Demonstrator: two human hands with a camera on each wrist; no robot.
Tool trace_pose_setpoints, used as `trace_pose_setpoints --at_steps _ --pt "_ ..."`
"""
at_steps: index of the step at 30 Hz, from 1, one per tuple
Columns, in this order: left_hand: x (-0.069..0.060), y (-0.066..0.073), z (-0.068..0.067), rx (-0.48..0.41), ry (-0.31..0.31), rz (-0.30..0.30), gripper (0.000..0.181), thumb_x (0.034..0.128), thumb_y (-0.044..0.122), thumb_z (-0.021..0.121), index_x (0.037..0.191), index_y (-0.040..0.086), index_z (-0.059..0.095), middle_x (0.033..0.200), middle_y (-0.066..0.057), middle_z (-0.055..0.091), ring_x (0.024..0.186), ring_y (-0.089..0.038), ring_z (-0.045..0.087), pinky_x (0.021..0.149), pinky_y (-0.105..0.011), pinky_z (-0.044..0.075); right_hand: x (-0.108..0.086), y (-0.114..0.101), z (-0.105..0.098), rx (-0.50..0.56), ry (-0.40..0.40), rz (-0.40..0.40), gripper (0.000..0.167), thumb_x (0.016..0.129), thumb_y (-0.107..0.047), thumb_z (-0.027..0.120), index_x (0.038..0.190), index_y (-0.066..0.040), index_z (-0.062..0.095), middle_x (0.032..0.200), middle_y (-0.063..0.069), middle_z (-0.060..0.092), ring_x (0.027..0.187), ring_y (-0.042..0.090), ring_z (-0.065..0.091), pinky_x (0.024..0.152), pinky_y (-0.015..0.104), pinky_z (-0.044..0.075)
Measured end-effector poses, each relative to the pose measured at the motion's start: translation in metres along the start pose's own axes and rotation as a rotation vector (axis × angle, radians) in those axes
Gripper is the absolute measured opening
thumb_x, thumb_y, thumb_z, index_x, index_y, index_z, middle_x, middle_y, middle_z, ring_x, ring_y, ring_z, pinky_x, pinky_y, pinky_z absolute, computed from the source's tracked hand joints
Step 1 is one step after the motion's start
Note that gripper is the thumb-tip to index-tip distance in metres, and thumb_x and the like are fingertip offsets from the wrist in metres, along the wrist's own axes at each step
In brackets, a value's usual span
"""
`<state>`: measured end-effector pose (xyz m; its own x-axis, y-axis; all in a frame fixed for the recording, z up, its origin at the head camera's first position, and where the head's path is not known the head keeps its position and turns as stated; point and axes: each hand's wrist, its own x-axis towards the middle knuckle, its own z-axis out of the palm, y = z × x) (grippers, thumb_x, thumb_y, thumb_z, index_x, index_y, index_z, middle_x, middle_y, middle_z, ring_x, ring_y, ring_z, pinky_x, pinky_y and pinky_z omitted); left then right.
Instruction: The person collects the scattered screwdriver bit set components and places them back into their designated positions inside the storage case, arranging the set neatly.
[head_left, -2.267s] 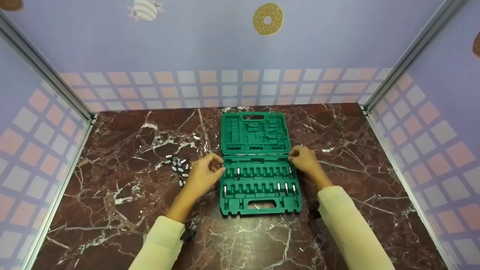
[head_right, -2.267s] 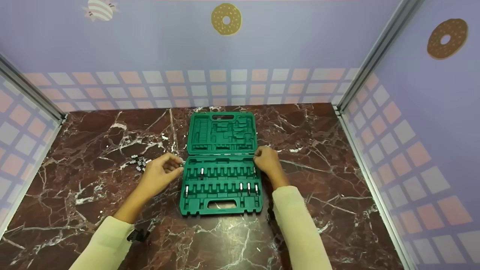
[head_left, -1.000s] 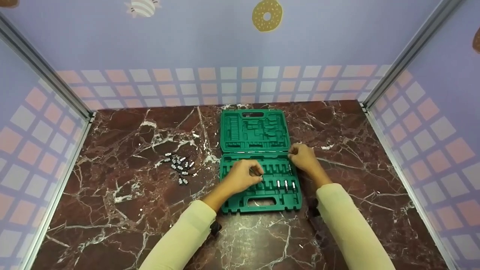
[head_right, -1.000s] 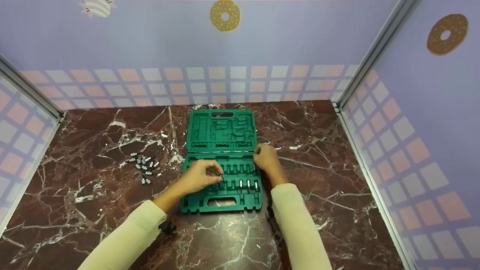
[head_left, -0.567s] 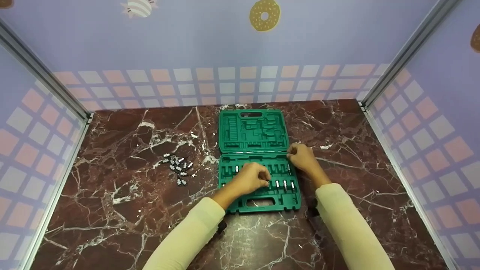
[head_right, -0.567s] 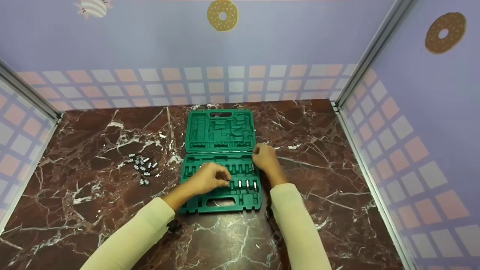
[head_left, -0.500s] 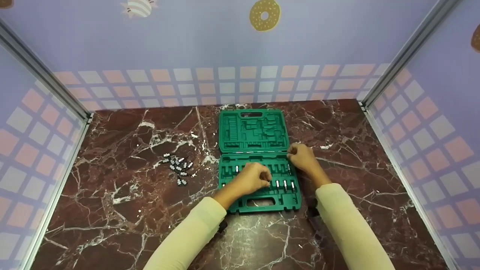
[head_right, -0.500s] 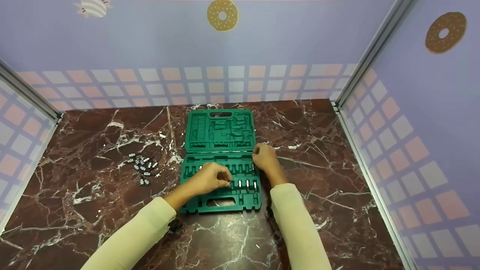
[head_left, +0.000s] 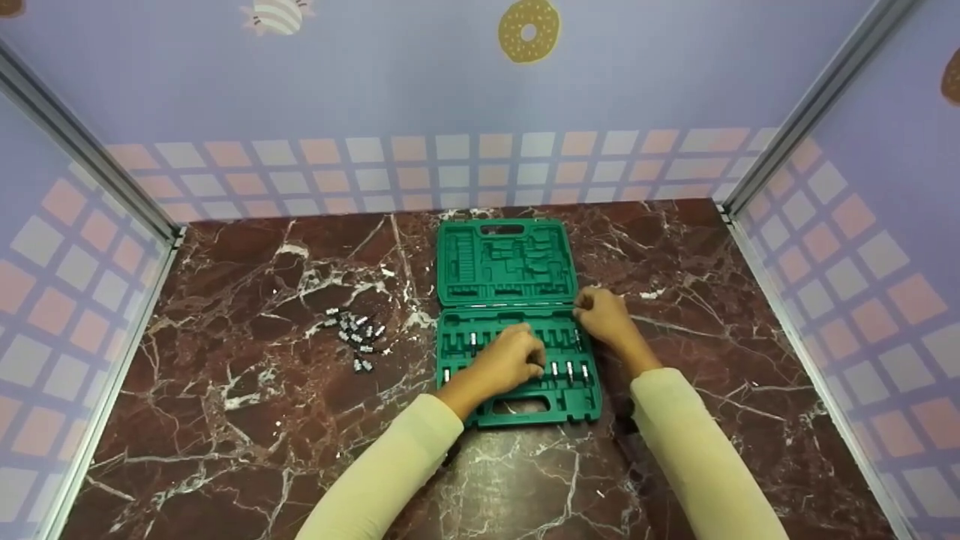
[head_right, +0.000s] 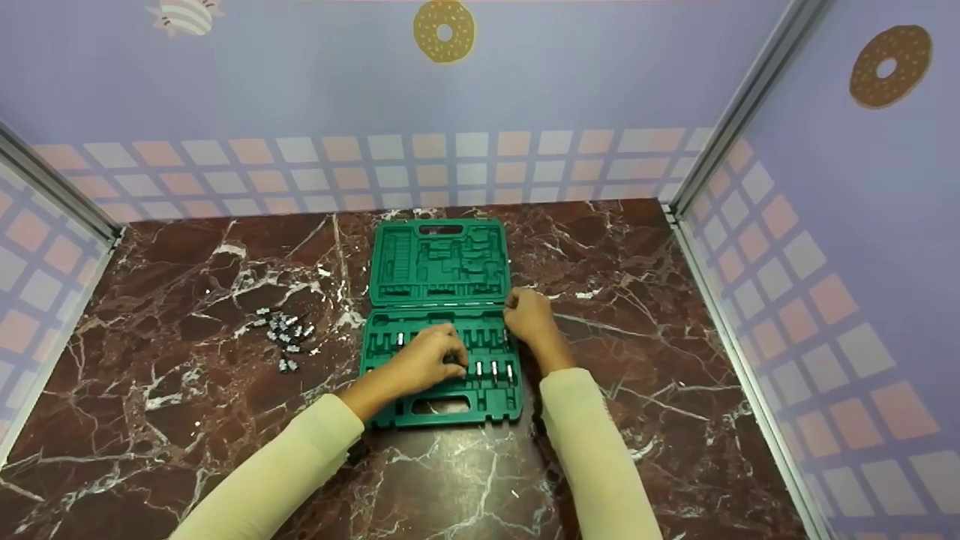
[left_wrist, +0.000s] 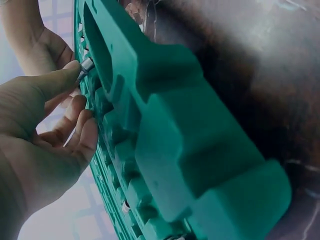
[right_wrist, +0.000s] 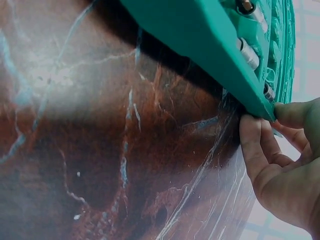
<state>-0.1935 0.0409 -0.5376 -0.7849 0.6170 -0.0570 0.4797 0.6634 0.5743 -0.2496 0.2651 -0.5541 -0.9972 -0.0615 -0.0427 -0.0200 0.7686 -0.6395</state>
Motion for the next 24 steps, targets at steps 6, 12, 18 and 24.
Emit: trace_pose_setpoints --at_steps 6,12,18,24 --pt "0.002 0.001 0.003 -0.009 0.02 -0.064 0.007 0.0914 0.021 0.08 0.094 0.015 0.076 0.101 -0.001 0.059 0.097 -0.02 0.058 0.083 -0.035 0.055 -0.001 0.0 0.001 0.014 -0.002 0.001 0.007 0.094 -0.005 0.065 0.096 0.001 0.07 0.092 0.02 0.071 0.086 0.036 0.063 0.093 0.059 0.049" --pt "0.007 0.002 0.004 -0.066 0.015 -0.134 0.018 0.0892 0.019 0.083 0.103 0.013 0.073 0.109 -0.004 0.064 0.102 -0.02 0.064 0.085 -0.034 0.056 0.0 0.001 0.002 0.021 0.001 0.005 0.006 0.093 -0.004 0.065 0.093 -0.001 0.07 0.088 0.017 0.07 0.082 0.031 0.061 0.08 0.051 0.051" --pt "0.011 0.003 0.004 -0.037 0.0 -0.17 0.02 0.0881 0.018 0.084 0.104 0.013 0.074 0.105 -0.003 0.064 0.095 -0.017 0.062 0.081 -0.031 0.056 0.0 0.001 0.002 0.017 -0.003 0.003 0.006 0.094 -0.005 0.065 0.094 0.0 0.07 0.09 0.019 0.071 0.085 0.034 0.064 0.081 0.053 0.052" --pt "0.014 0.004 0.004 -0.071 0.033 -0.18 0.019 0.0836 0.013 0.087 0.1 0.012 0.077 0.101 -0.002 0.071 0.093 -0.017 0.067 0.079 -0.031 0.058 0.001 0.001 0.002 0.013 -0.012 0.026 0.007 0.094 -0.005 0.065 0.096 0.0 0.07 0.093 0.019 0.071 0.087 0.034 0.063 0.082 0.052 0.052"
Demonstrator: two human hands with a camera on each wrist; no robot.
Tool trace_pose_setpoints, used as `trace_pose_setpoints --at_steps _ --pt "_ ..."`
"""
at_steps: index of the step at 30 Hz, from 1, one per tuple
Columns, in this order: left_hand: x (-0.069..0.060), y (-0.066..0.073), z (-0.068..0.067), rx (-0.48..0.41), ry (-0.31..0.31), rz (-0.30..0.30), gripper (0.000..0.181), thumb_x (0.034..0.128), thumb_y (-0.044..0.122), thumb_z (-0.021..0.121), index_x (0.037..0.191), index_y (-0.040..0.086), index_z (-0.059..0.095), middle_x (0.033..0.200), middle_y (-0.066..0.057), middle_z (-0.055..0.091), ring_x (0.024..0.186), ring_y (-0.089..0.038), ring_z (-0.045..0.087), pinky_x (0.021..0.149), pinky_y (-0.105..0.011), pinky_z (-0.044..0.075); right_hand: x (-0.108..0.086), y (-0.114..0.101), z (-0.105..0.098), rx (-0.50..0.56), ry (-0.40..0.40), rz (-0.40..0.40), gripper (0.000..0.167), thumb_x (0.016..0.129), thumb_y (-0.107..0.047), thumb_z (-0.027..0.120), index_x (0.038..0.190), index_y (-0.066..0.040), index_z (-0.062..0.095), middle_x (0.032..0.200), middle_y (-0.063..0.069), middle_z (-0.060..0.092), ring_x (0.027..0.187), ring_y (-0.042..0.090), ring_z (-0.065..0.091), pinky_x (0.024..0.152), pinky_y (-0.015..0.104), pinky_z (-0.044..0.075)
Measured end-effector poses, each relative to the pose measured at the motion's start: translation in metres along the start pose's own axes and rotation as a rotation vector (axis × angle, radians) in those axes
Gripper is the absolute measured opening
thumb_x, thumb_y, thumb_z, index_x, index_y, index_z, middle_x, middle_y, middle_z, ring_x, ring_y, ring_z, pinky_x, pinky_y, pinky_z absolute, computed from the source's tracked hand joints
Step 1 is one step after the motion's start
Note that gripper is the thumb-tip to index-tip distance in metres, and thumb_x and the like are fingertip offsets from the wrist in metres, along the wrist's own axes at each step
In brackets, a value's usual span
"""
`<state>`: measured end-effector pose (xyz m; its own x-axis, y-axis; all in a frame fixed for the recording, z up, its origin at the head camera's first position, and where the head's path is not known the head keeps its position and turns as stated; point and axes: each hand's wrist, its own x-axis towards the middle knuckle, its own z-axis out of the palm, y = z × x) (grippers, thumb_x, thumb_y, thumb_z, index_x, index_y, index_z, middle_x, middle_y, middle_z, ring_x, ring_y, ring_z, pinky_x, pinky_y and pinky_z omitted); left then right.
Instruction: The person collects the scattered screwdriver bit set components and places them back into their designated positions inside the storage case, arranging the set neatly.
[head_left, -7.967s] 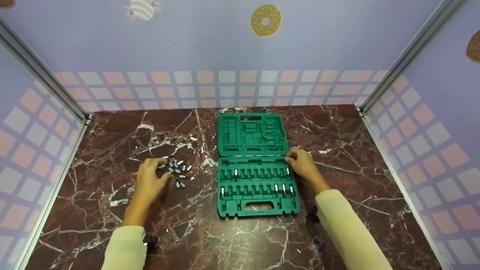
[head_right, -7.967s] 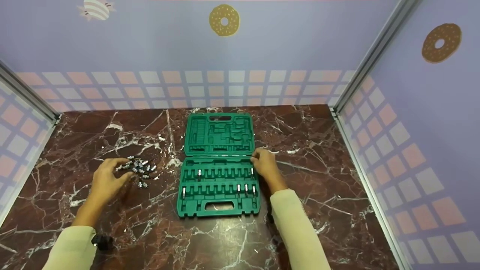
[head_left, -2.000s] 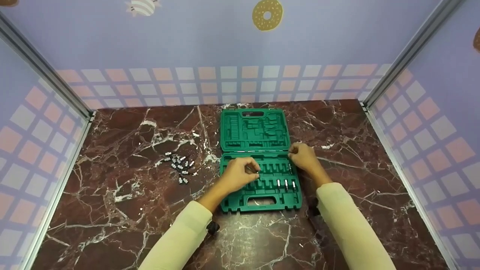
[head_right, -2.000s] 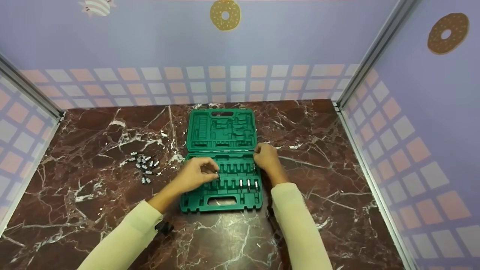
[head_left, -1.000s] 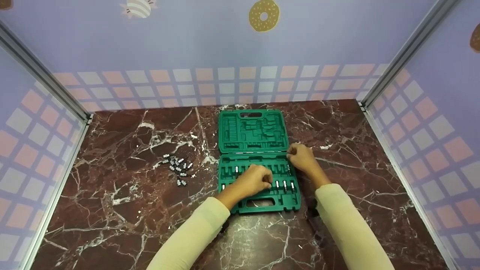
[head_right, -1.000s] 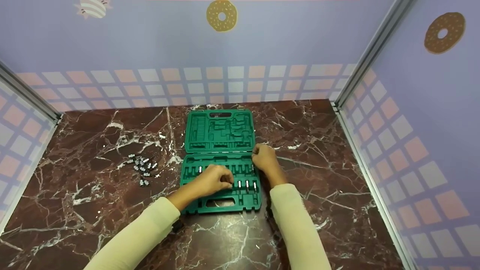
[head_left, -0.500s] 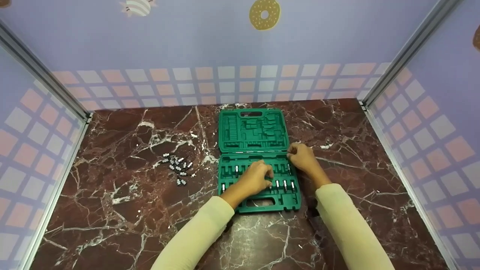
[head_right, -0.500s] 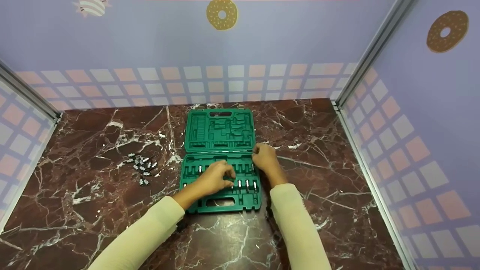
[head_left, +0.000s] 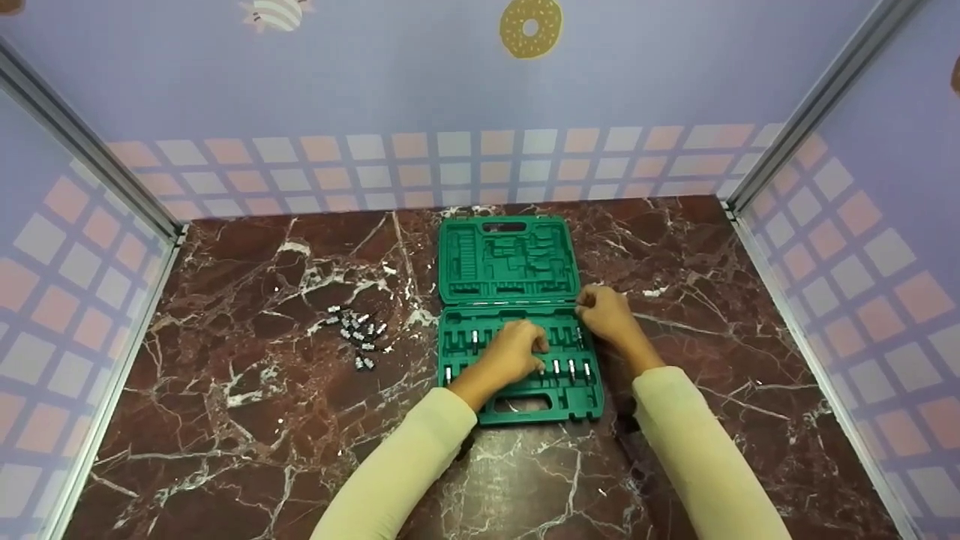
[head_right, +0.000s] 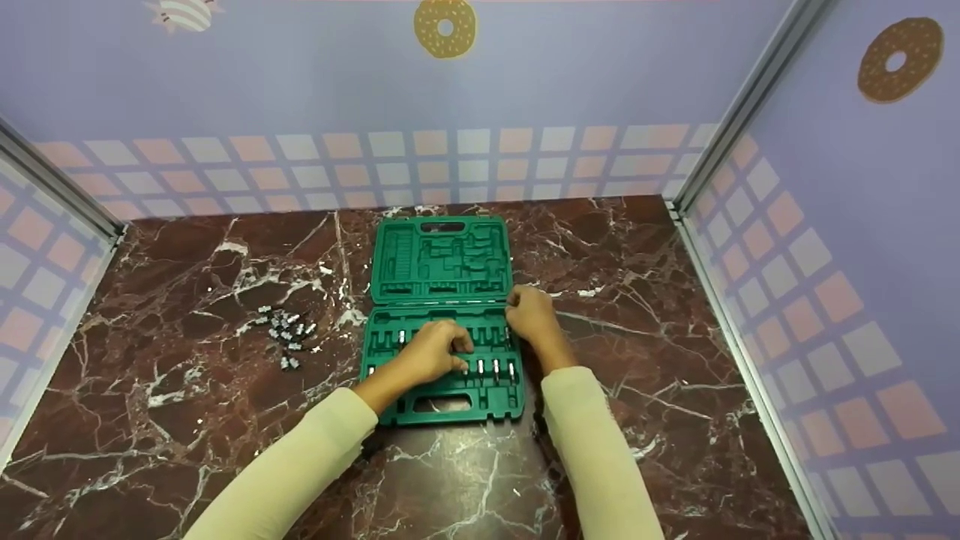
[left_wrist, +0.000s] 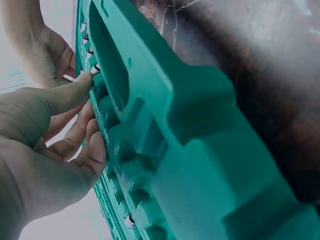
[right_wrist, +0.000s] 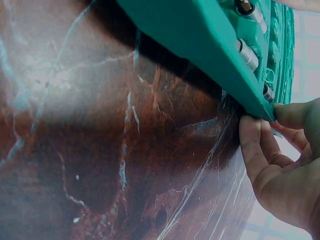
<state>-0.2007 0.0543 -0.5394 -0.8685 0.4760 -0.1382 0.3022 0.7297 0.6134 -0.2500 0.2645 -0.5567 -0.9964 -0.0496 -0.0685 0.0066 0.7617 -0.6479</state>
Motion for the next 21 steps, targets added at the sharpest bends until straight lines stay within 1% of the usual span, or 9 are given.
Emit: trace_pose_setpoints --at_steps 4,7,12,16,21 --pt "0.0007 0.0002 0.0013 -0.015 0.027 -0.006 0.017 0.0818 0.012 0.088 0.096 0.013 0.079 0.096 -0.001 0.074 0.091 -0.017 0.069 0.078 -0.032 0.059 -0.0006 0.0009 -0.0008 -0.004 -0.006 -0.008 0.008 0.095 -0.005 0.064 0.096 0.0 0.069 0.094 0.019 0.071 0.087 0.034 0.062 0.082 0.052 0.052" --pt "0.0013 0.0015 0.0021 -0.01 0.033 -0.006 0.016 0.0828 0.011 0.087 0.096 0.013 0.08 0.095 0.0 0.074 0.09 -0.016 0.069 0.078 -0.031 0.059 -0.0012 0.0013 -0.0018 -0.007 -0.004 -0.01 0.007 0.095 -0.005 0.064 0.097 0.0 0.069 0.094 0.02 0.07 0.087 0.034 0.062 0.081 0.053 0.052" --pt "0.0026 0.0035 0.0022 0.03 0.043 0.005 0.014 0.0833 0.011 0.087 0.095 0.013 0.08 0.093 -0.001 0.074 0.088 -0.016 0.069 0.075 -0.03 0.058 -0.001 0.0018 -0.0024 -0.01 0.001 -0.015 0.007 0.094 -0.004 0.065 0.097 0.001 0.069 0.094 0.02 0.071 0.085 0.034 0.063 0.079 0.052 0.053" --pt "0.0027 0.0017 0.0031 0.051 0.045 -0.005 0.013 0.0832 0.013 0.087 0.094 0.014 0.08 0.092 0.0 0.074 0.087 -0.015 0.068 0.075 -0.029 0.058 -0.0011 0.0015 -0.0012 -0.001 0.007 -0.023 0.007 0.093 -0.003 0.065 0.096 0.001 0.07 0.092 0.02 0.071 0.084 0.033 0.063 0.078 0.052 0.054" --pt "0.0011 -0.0005 0.0033 0.008 0.034 -0.025 0.013 0.0848 0.014 0.086 0.096 0.014 0.079 0.095 0.0 0.073 0.09 -0.015 0.068 0.077 -0.03 0.058 -0.0006 0.0009 0.0002 0.011 0.01 -0.015 0.007 0.093 -0.004 0.066 0.096 0.0 0.07 0.094 0.019 0.072 0.087 0.034 0.065 0.079 0.052 0.054"
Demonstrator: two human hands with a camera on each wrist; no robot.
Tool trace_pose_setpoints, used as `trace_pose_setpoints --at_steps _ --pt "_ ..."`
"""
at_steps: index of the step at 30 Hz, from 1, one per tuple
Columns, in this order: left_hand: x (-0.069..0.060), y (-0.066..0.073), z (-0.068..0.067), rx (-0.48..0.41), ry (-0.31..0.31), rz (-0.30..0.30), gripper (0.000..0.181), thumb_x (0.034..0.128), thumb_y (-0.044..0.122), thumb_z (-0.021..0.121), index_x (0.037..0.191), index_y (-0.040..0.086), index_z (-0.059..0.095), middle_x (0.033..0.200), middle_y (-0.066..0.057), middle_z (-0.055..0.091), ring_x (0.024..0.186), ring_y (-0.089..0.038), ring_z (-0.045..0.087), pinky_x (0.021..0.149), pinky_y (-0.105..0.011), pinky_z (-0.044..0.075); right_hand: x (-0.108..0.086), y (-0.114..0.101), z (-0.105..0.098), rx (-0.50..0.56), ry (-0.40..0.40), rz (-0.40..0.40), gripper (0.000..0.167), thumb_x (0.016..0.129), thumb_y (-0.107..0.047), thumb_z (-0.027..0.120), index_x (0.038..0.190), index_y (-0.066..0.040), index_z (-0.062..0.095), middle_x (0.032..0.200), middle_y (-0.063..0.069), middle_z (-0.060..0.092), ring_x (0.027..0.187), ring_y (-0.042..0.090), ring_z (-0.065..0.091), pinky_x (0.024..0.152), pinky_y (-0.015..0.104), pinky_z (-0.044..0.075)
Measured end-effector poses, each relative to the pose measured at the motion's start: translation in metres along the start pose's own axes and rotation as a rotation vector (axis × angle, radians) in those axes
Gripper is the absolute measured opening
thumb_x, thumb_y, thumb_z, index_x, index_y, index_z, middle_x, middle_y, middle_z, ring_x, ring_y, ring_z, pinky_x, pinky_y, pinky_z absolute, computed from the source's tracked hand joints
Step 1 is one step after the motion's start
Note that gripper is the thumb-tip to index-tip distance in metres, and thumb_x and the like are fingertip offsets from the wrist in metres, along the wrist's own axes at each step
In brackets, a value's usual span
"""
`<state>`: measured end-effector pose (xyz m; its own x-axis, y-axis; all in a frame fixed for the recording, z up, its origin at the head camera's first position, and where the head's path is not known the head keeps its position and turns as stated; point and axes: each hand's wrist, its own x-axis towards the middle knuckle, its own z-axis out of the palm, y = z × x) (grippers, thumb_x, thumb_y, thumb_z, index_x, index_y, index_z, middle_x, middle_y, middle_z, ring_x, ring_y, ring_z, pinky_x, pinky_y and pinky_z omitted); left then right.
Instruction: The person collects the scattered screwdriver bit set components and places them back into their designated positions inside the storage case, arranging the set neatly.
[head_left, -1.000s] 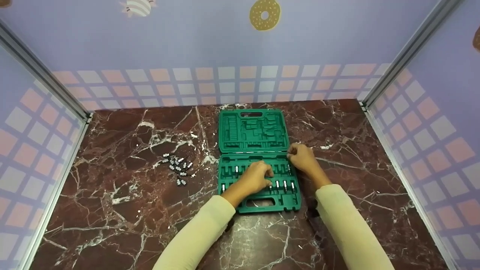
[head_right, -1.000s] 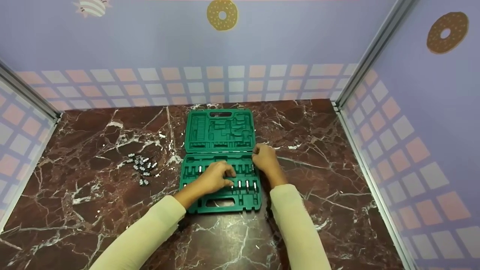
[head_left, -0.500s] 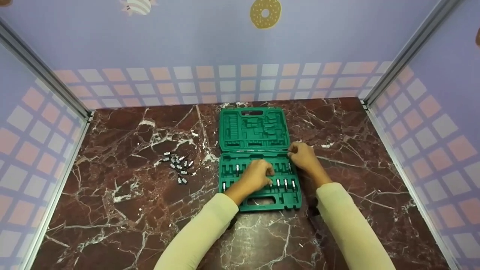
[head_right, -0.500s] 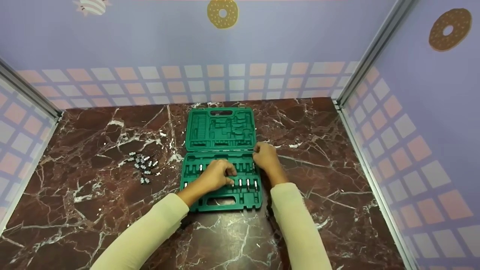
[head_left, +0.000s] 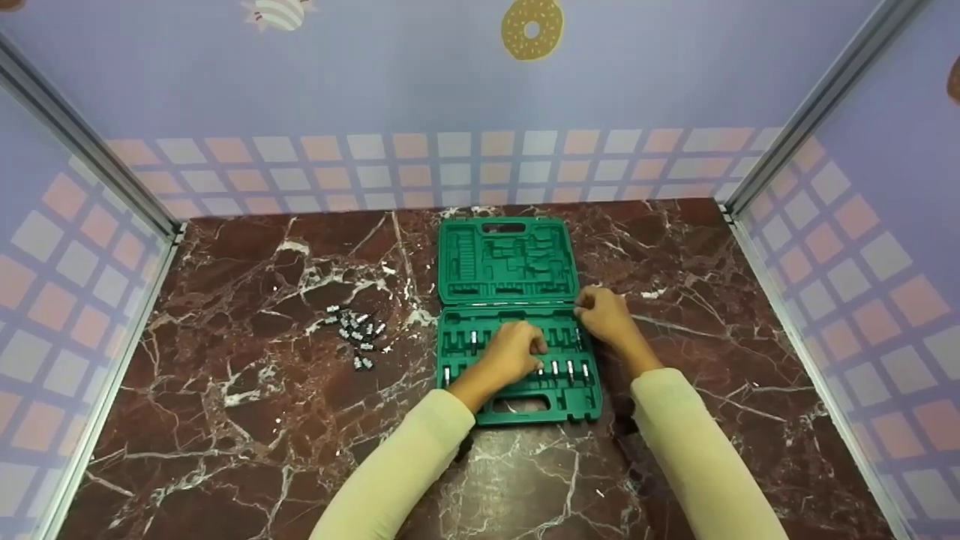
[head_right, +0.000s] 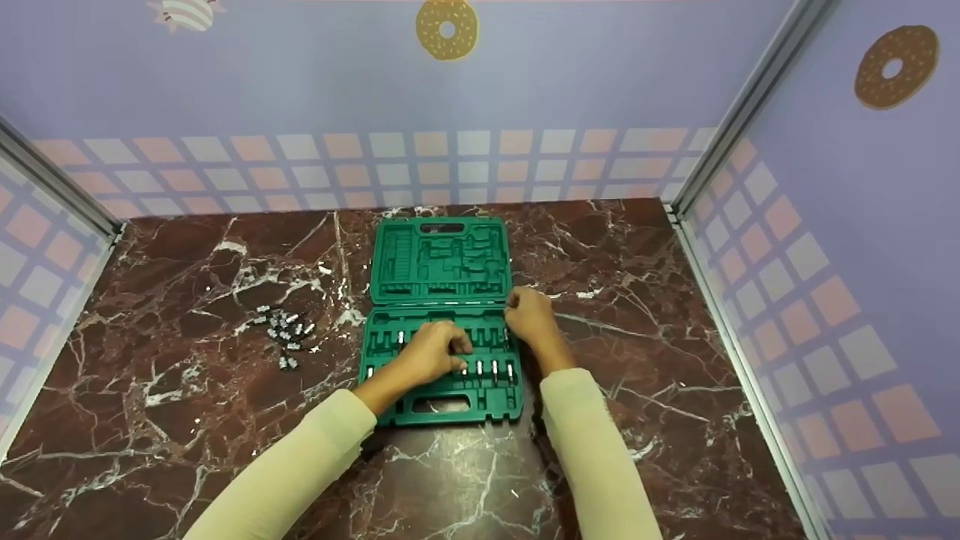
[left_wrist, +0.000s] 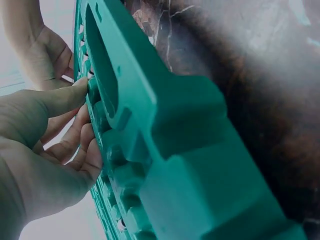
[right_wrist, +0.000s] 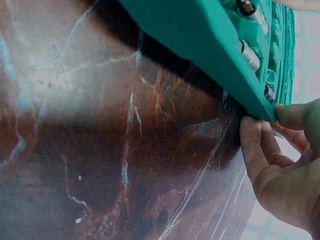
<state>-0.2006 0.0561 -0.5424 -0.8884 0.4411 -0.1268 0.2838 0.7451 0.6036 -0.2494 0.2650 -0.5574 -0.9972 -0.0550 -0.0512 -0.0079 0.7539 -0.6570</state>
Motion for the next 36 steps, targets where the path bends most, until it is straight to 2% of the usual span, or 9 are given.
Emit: trace_pose_setpoints --at_steps 2,4,9,11,19,22,27,31,36 --pt "0.0 -0.001 0.0 -0.023 -0.004 -0.003 0.014 0.0849 0.014 0.086 0.096 0.014 0.079 0.096 0.0 0.073 0.091 -0.016 0.068 0.077 -0.03 0.058 0.0 0.0 0.0 0.0 -0.001 0.001 0.007 0.094 -0.005 0.066 0.097 0.0 0.07 0.095 0.02 0.072 0.088 0.035 0.065 0.082 0.054 0.053" --pt "0.0 -0.001 -0.001 -0.038 -0.008 0.001 0.014 0.0848 0.013 0.086 0.097 0.013 0.079 0.096 -0.001 0.073 0.091 -0.016 0.068 0.078 -0.031 0.059 0.0 0.0 0.0 0.001 0.002 0.002 0.007 0.094 -0.005 0.066 0.097 0.0 0.07 0.096 0.02 0.072 0.088 0.036 0.065 0.093 0.057 0.05" --pt "-0.002 -0.005 -0.004 -0.058 -0.016 0.039 0.014 0.086 0.013 0.085 0.099 0.011 0.079 0.098 -0.003 0.073 0.092 -0.018 0.068 0.079 -0.032 0.059 0.0 0.0 0.002 -0.003 0.022 -0.007 0.007 0.093 -0.004 0.066 0.095 0.002 0.07 0.093 0.021 0.072 0.088 0.038 0.064 0.099 0.06 0.045" --pt "-0.004 -0.007 -0.006 -0.072 -0.017 0.054 0.014 0.0867 0.014 0.084 0.099 0.01 0.078 0.099 -0.004 0.073 0.092 -0.018 0.068 0.079 -0.033 0.058 0.0 0.001 0.002 -0.009 0.024 -0.009 0.008 0.093 -0.005 0.066 0.095 0.002 0.07 0.093 0.021 0.072 0.09 0.039 0.065 0.094 0.059 0.048" --pt "-0.012 -0.013 -0.018 -0.157 0.002 0.094 0.016 0.0883 0.013 0.083 0.101 0.005 0.076 0.101 -0.008 0.071 0.093 -0.021 0.067 0.08 -0.035 0.058 0.0 -0.001 0.0 -0.011 0.019 -0.014 0.009 0.094 -0.005 0.065 0.097 0.003 0.07 0.1 0.024 0.073 0.097 0.043 0.065 0.112 0.064 0.035" --pt "-0.015 -0.016 -0.024 -0.193 0.018 0.097 0.019 0.0886 0.012 0.082 0.103 0.002 0.075 0.101 -0.009 0.07 0.093 -0.022 0.066 0.08 -0.036 0.057 0.0 -0.001 -0.002 -0.009 0.011 -0.003 0.009 0.095 -0.005 0.065 0.097 0.002 0.07 0.101 0.024 0.073 0.093 0.041 0.064 0.107 0.063 0.04" --pt "-0.022 -0.02 -0.034 -0.232 0.047 0.088 0.019 0.0905 0.013 0.08 0.104 0.002 0.074 0.102 -0.008 0.068 0.09 -0.019 0.065 0.078 -0.034 0.058 0.0 -0.001 -0.001 -0.005 0.005 0.013 0.008 0.096 -0.006 0.065 0.098 0.001 0.07 0.1 0.022 0.072 0.087 0.034 0.062 0.084 0.055 0.052" --pt "-0.029 -0.026 -0.042 -0.245 0.075 0.082 0.018 0.091 0.015 0.08 0.104 0.003 0.074 0.1 -0.008 0.068 0.088 -0.018 0.064 0.077 -0.033 0.057 0.0 -0.001 -0.002 -0.005 0.002 0.01 0.009 0.096 -0.006 0.065 0.098 0.001 0.07 0.1 0.021 0.072 0.087 0.033 0.062 0.082 0.052 0.053" --pt "-0.039 -0.04 -0.051 -0.246 0.154 0.089 0.017 0.0894 0.014 0.081 0.101 0.004 0.075 0.099 -0.008 0.071 0.088 -0.023 0.066 0.078 -0.036 0.057 0.0 0.001 -0.001 -0.015 0.004 -0.001 0.009 0.094 -0.006 0.065 0.097 0.0 0.07 0.099 0.021 0.073 0.087 0.034 0.063 0.082 0.053 0.053"
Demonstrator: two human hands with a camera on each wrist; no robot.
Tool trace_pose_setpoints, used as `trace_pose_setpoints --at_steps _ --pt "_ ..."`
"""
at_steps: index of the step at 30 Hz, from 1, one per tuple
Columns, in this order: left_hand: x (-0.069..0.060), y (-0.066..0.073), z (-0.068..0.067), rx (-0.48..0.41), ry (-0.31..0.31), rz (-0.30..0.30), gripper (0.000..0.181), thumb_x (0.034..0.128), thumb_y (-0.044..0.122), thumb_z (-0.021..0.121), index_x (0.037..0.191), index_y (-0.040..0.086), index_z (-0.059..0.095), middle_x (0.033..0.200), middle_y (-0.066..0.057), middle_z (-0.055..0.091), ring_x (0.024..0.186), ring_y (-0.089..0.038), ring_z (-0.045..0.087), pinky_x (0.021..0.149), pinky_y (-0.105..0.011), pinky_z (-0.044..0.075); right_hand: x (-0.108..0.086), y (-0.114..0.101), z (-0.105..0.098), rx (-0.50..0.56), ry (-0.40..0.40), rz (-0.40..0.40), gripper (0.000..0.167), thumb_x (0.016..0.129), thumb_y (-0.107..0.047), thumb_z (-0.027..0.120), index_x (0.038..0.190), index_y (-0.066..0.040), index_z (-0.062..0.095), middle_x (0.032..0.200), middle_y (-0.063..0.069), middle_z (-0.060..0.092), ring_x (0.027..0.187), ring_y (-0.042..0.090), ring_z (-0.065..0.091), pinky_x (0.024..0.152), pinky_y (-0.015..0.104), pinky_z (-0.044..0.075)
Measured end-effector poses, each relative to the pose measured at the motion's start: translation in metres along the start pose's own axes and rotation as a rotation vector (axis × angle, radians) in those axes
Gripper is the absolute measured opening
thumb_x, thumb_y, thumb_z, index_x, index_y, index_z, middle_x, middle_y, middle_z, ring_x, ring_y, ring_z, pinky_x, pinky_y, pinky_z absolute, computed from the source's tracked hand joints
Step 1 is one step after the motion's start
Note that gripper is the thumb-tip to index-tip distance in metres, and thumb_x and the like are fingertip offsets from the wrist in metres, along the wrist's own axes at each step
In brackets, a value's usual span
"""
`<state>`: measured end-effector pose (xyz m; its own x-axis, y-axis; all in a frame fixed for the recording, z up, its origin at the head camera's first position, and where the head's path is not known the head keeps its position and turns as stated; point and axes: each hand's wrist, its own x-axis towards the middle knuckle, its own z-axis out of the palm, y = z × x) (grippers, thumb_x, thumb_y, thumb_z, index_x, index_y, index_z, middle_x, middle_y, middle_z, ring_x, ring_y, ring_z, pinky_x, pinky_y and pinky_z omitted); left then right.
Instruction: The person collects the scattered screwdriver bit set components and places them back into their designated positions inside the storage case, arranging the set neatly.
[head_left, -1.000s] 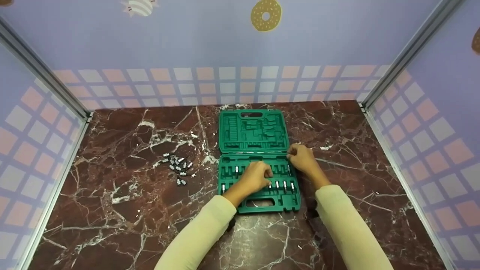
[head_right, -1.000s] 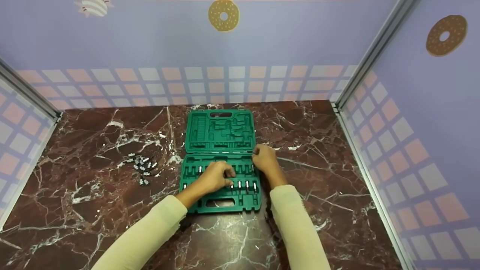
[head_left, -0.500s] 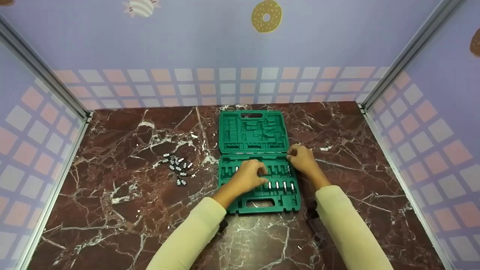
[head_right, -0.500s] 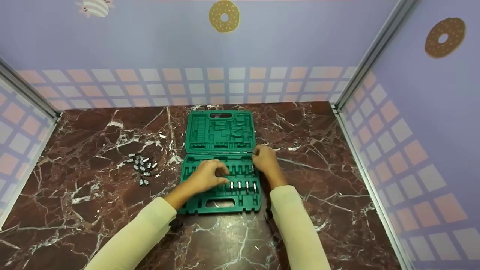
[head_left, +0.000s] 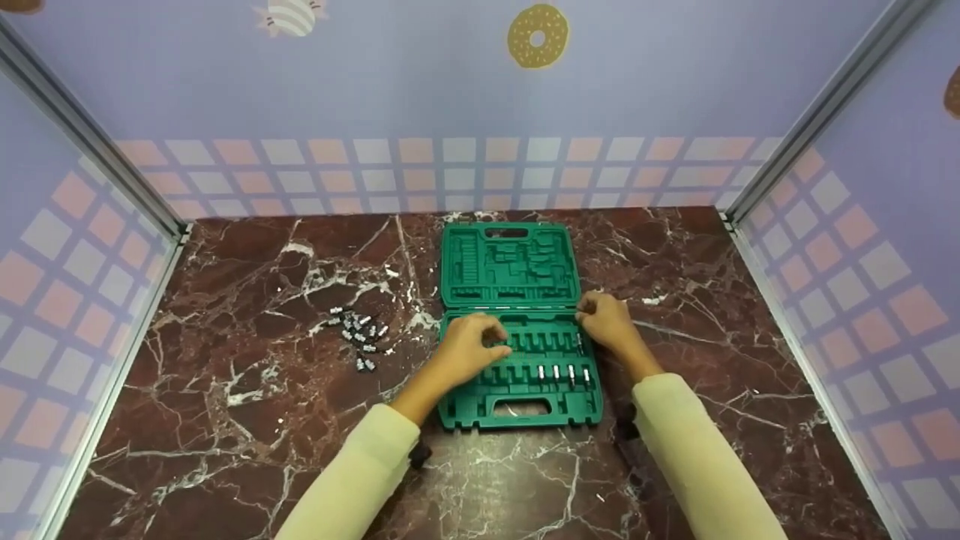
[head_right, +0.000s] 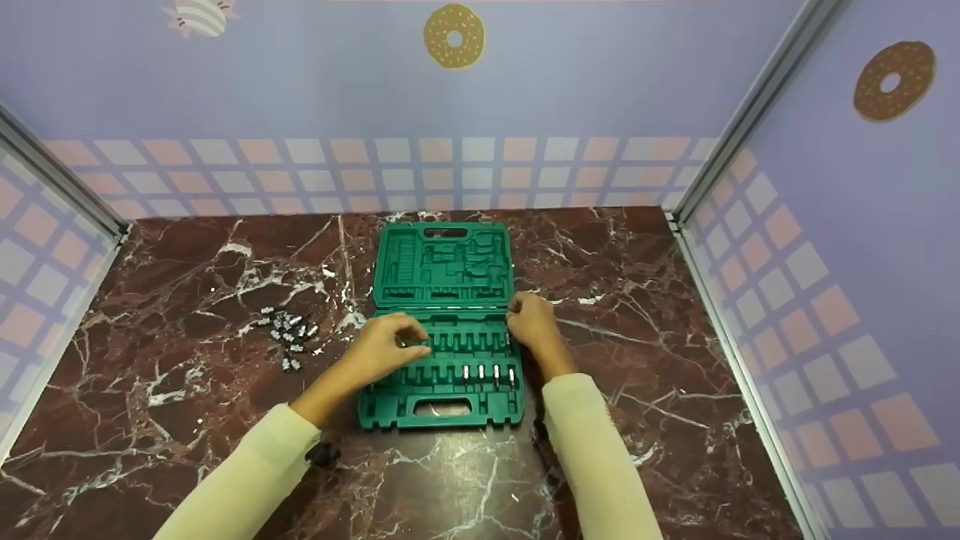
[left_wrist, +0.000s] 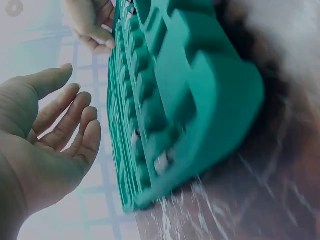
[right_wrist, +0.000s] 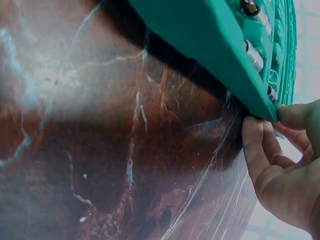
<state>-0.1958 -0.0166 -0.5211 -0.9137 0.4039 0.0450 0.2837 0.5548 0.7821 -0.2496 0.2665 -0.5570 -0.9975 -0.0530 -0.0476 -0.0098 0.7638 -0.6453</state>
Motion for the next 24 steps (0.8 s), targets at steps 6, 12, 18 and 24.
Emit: trace_pose_setpoints --at_steps 6,12,18,24 --pt "-0.01 -0.013 -0.018 -0.023 0.062 -0.026 0.018 0.0876 0.013 0.082 0.1 0.002 0.075 0.099 -0.011 0.07 0.089 -0.028 0.066 0.08 -0.038 0.057 0.0 0.003 0.001 0.0 0.012 -0.02 0.008 0.093 -0.005 0.066 0.096 0.0 0.071 0.095 0.02 0.073 0.085 0.034 0.064 0.08 0.053 0.054" --pt "-0.022 -0.022 -0.041 0.002 0.132 -0.064 0.02 0.0859 0.016 0.084 0.101 0.005 0.076 0.098 -0.006 0.071 0.089 -0.021 0.065 0.083 -0.037 0.058 0.0 0.003 0.001 -0.004 0.012 -0.031 0.009 0.093 -0.006 0.066 0.096 0.0 0.072 0.094 0.019 0.073 0.088 0.036 0.066 0.081 0.054 0.054" --pt "-0.035 -0.034 -0.065 -0.035 0.223 -0.057 0.02 0.0851 0.012 0.083 0.101 0.003 0.075 0.1 -0.009 0.073 0.089 -0.027 0.068 0.084 -0.042 0.059 -0.002 0.0 -0.001 -0.001 0.018 -0.028 0.008 0.092 -0.006 0.065 0.094 -0.001 0.072 0.093 0.019 0.073 0.087 0.036 0.066 0.081 0.054 0.054" --pt "-0.046 -0.049 -0.081 0.001 0.265 -0.058 0.023 0.0844 0.01 0.083 0.104 0.002 0.074 0.104 -0.011 0.072 0.095 -0.03 0.069 0.088 -0.045 0.058 0.0 0.0 0.0 -0.01 0.023 -0.036 0.008 0.091 -0.005 0.065 0.093 0.0 0.072 0.092 0.018 0.073 0.086 0.034 0.065 0.081 0.053 0.054"
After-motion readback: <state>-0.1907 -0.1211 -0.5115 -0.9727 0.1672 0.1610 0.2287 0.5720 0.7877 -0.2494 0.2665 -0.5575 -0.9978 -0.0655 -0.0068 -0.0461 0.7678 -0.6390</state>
